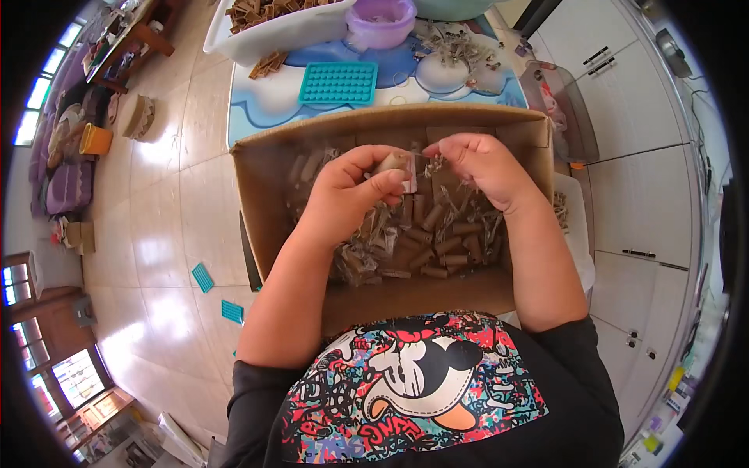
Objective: The person packages small cardboard cylinders into small plastic bags by hand.
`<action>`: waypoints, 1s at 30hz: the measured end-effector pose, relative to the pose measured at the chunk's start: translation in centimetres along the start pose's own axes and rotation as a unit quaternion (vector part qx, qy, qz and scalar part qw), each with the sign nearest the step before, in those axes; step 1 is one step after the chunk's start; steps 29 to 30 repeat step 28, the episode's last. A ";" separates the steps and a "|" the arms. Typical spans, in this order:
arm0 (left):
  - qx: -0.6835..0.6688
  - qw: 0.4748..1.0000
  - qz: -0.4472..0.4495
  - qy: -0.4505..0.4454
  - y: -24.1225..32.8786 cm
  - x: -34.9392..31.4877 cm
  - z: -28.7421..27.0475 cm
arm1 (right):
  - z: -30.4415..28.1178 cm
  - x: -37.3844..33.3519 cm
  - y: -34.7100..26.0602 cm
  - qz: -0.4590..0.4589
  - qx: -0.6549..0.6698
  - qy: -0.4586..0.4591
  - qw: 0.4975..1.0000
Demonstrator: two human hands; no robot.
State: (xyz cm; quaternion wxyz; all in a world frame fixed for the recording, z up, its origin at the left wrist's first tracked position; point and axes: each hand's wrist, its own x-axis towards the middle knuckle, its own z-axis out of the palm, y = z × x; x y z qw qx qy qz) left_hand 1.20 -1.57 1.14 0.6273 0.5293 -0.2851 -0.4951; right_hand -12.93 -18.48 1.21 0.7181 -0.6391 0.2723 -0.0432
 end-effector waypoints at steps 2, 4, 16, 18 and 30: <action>0.001 1.000 0.010 0.003 0.2 -0.1 -0.1 | 0.1 0.0 0.2 0.048 -0.001 -0.058 0.997; -0.010 0.999 0.013 0.039 0.3 -0.2 -0.1 | 0.4 -0.1 0.2 0.052 -0.002 -0.060 0.997; 0.132 0.987 -0.072 0.065 -0.2 0.1 0.5 | 1.4 -0.1 0.0 -0.074 0.181 -0.013 0.981; 0.139 0.986 -0.074 0.055 -0.5 -0.1 0.4 | 1.4 0.1 0.2 -0.069 0.143 0.071 0.985; 0.150 0.985 0.003 0.080 -0.4 -0.2 0.3 | 2.0 -0.4 0.9 -0.141 -0.137 0.008 0.980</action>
